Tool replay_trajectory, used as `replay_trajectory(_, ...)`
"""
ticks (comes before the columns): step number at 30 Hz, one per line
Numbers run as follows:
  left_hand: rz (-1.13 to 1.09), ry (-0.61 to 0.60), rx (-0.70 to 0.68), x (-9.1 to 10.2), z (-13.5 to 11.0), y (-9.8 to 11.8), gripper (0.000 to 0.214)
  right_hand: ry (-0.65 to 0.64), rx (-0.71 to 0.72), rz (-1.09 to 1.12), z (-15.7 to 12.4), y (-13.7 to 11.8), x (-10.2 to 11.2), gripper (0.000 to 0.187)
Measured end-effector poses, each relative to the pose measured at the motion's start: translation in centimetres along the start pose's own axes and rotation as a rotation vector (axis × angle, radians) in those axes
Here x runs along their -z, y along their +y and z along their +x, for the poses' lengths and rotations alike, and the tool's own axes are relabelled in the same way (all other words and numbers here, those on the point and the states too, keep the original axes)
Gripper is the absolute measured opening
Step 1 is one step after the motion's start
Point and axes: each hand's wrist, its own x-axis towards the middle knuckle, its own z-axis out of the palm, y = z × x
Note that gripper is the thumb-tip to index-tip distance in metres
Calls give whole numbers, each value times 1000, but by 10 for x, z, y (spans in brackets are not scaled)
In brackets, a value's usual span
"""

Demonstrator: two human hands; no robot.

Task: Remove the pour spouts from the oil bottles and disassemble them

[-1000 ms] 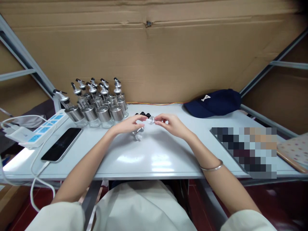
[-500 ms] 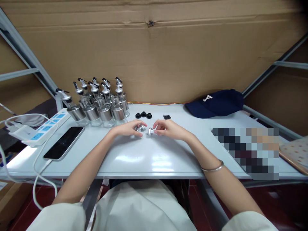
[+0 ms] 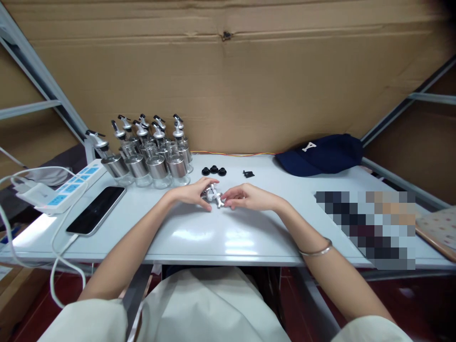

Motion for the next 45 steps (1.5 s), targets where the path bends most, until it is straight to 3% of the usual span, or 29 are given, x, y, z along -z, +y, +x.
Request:
replay_trajectory(5,-98,24,12,-3,3,1,82,-113,40,-11,-4,-5,3,35)
replay_trajectory(15,-19,160,-19,-7,8,-3,70,-234,49,-27,-7,-10,4,42)
replay_trajectory(26,-54,128,-10,-10,7,8,66,-315,75,41,-8,-8,5,48)
replay_trajectory(31,-38,128,-30,-9,6,7,75,-280,17,111,-9,-8,7,42)
replay_trajectory(35,-48,63,-9,-2,3,5,88,-170,-39,124,-12,-8,13,31)
replay_trajectory(40,-183,-13,17,9,0,-2,81,-134,-21,162,-12,-7,16,36)
replay_trajectory(45,-308,44,13,9,4,-12,70,-169,-12,141,-11,-4,13,39)
